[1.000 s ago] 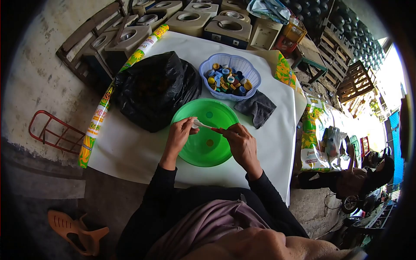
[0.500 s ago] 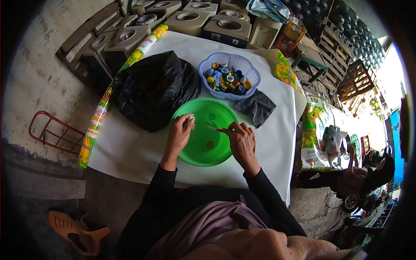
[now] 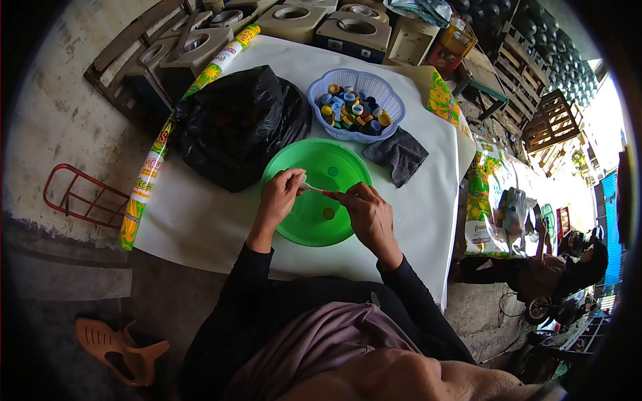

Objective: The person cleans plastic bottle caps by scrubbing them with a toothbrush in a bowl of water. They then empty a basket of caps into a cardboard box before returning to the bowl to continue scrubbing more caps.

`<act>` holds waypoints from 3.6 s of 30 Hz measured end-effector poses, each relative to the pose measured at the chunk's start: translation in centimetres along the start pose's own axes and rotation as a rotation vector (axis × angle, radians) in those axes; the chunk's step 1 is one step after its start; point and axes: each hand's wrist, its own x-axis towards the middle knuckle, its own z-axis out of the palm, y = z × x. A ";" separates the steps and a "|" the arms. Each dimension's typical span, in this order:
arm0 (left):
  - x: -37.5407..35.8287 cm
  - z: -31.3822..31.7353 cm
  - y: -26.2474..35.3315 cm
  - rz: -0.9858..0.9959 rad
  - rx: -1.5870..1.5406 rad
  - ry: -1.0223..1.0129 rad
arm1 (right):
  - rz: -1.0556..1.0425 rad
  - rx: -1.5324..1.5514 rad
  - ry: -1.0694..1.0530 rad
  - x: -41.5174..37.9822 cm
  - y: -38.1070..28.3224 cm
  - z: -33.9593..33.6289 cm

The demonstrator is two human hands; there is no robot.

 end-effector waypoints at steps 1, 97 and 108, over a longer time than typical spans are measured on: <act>0.0 0.0 -0.3 0.034 0.031 0.020 | -0.001 -0.042 0.027 0.2 0.0 -0.2; -1.5 -0.8 1.9 0.093 -0.002 0.049 | 0.039 -0.222 0.038 0.0 -1.3 -0.7; -1.8 0.2 1.7 0.157 0.149 0.102 | 0.045 -0.061 0.089 -0.3 -2.4 -1.4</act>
